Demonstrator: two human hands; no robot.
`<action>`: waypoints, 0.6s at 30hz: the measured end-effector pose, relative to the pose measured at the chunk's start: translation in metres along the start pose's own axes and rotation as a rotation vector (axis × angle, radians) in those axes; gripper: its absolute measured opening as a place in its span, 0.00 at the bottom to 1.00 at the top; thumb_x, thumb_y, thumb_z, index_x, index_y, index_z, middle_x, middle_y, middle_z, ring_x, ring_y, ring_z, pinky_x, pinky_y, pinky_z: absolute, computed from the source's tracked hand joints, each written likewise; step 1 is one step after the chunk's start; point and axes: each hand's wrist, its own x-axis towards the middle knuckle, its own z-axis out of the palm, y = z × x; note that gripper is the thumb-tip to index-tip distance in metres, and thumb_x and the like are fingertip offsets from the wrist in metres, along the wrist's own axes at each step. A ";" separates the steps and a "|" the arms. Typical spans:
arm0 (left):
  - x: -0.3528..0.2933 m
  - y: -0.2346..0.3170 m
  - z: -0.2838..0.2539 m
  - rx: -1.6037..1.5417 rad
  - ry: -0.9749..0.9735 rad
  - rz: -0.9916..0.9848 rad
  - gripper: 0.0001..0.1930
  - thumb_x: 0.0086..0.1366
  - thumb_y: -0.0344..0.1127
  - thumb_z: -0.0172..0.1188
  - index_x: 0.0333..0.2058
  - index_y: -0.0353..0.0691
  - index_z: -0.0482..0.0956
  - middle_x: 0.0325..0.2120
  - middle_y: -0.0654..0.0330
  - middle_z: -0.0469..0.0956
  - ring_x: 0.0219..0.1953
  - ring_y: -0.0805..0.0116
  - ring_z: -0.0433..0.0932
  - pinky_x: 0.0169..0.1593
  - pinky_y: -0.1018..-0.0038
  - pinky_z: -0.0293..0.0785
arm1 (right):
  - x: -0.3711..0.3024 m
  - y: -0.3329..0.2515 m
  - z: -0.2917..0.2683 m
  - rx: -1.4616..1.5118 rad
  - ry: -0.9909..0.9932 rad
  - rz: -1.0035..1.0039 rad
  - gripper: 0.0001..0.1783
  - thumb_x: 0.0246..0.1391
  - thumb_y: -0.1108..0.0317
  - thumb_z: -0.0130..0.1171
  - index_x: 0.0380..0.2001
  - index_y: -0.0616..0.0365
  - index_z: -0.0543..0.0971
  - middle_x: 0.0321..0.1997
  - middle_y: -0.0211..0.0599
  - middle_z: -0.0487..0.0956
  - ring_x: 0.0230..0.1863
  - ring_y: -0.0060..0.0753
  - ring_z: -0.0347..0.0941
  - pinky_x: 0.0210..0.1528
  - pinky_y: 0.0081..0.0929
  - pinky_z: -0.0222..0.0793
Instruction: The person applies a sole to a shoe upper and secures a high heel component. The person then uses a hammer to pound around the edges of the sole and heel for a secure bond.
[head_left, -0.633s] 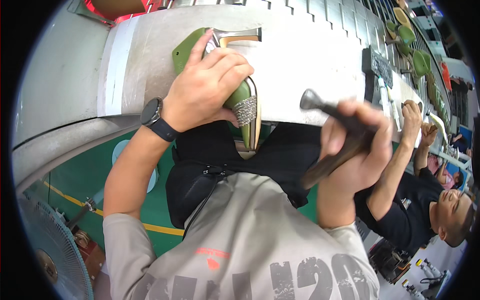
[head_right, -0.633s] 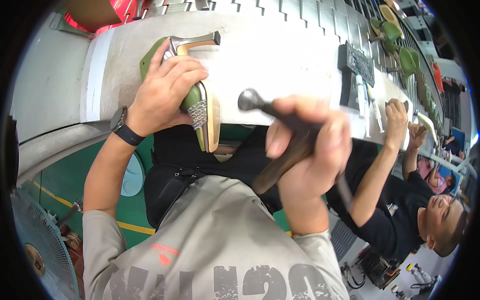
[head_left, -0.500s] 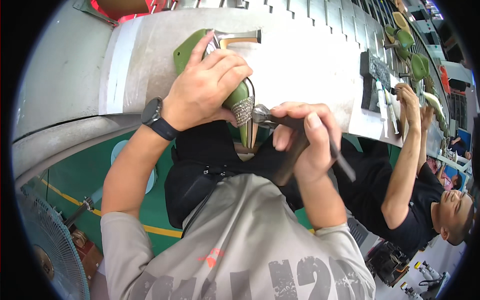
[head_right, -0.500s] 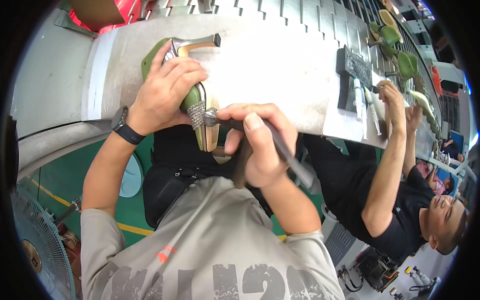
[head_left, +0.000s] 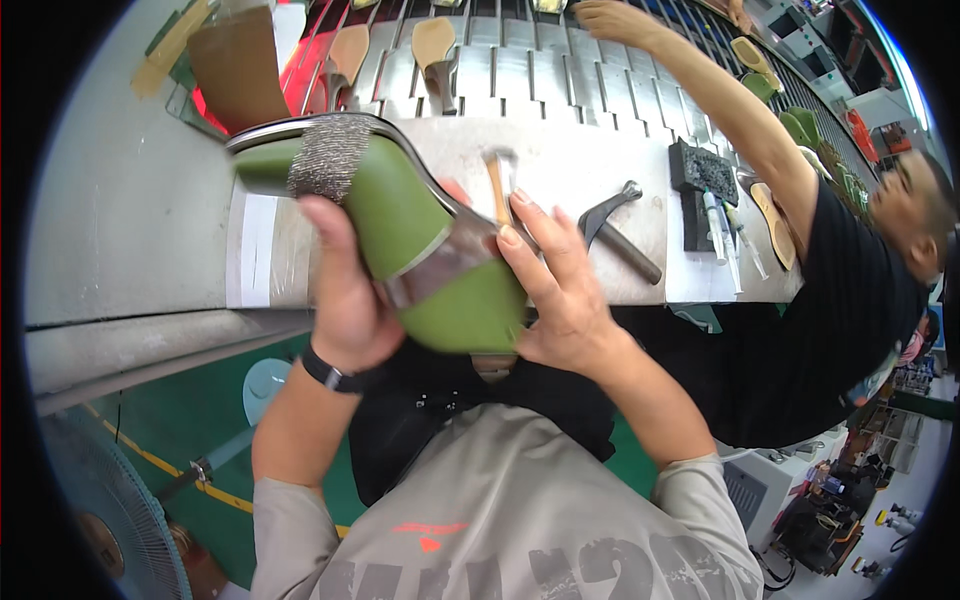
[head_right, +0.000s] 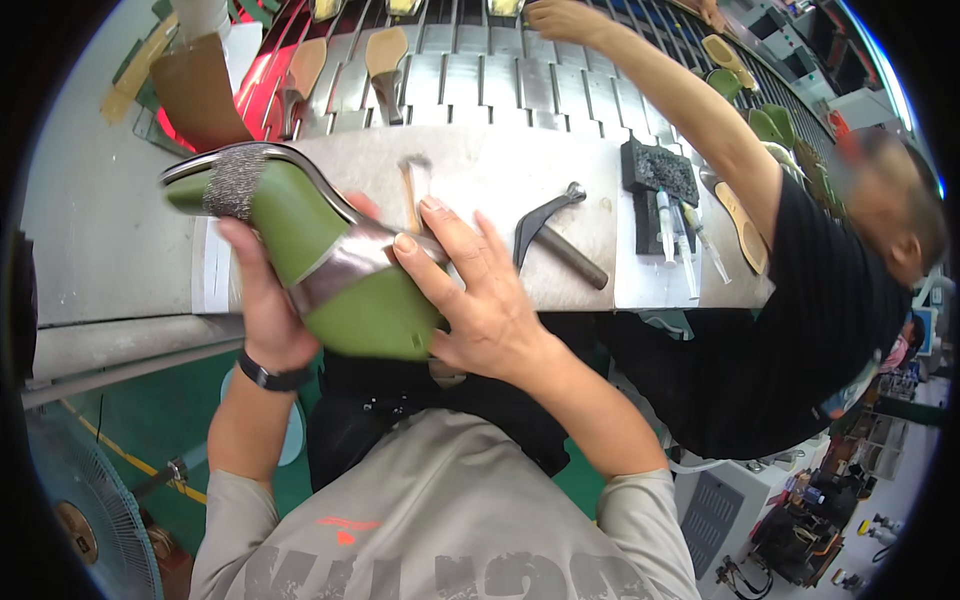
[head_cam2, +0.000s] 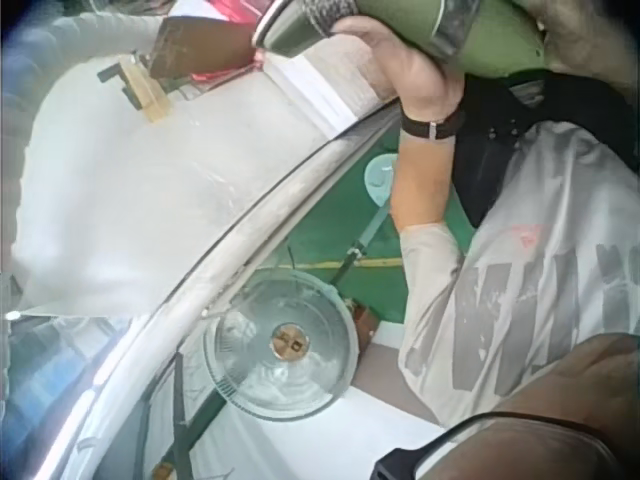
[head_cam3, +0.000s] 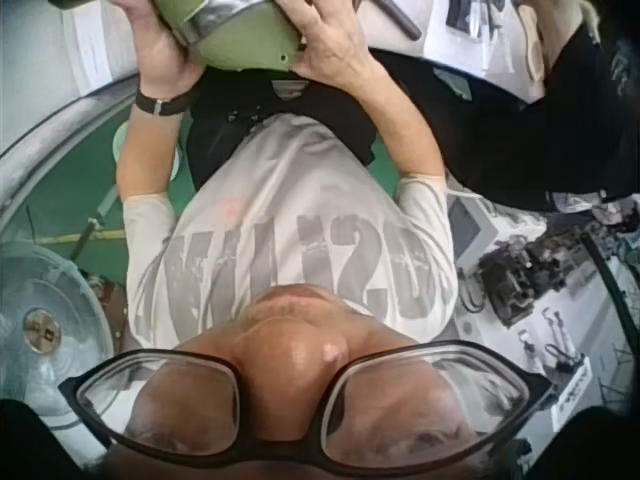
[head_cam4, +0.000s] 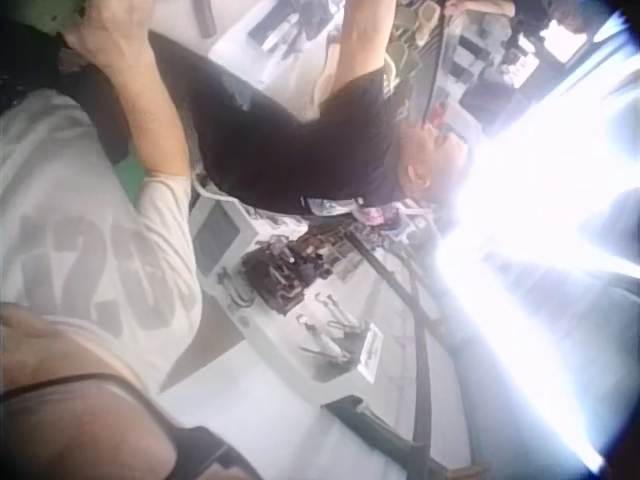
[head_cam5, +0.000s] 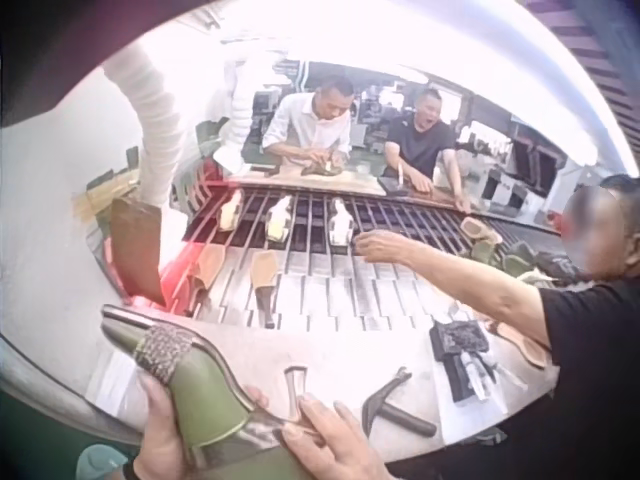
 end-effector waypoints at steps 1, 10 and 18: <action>-0.002 -0.009 0.008 -0.061 0.057 -0.070 0.44 0.73 0.73 0.39 0.63 0.34 0.70 0.57 0.50 0.79 0.54 0.57 0.82 0.60 0.59 0.78 | -0.002 0.011 0.014 0.054 0.170 -0.048 0.47 0.41 0.63 0.77 0.67 0.63 0.71 0.65 0.59 0.74 0.64 0.60 0.73 0.65 0.54 0.69; -0.012 -0.048 -0.085 1.660 0.052 0.576 0.12 0.62 0.34 0.70 0.42 0.35 0.82 0.33 0.55 0.83 0.33 0.60 0.81 0.37 0.68 0.77 | 0.040 0.049 -0.016 0.753 0.251 0.857 0.27 0.62 0.58 0.70 0.55 0.68 0.80 0.49 0.39 0.84 0.49 0.25 0.77 0.54 0.27 0.74; -0.005 -0.053 -0.072 1.687 0.091 0.621 0.09 0.56 0.32 0.72 0.35 0.39 0.84 0.27 0.59 0.81 0.29 0.57 0.79 0.32 0.65 0.75 | 0.135 0.208 0.027 0.285 0.352 0.988 0.28 0.60 0.50 0.68 0.52 0.64 0.82 0.45 0.49 0.85 0.48 0.39 0.81 0.54 0.35 0.73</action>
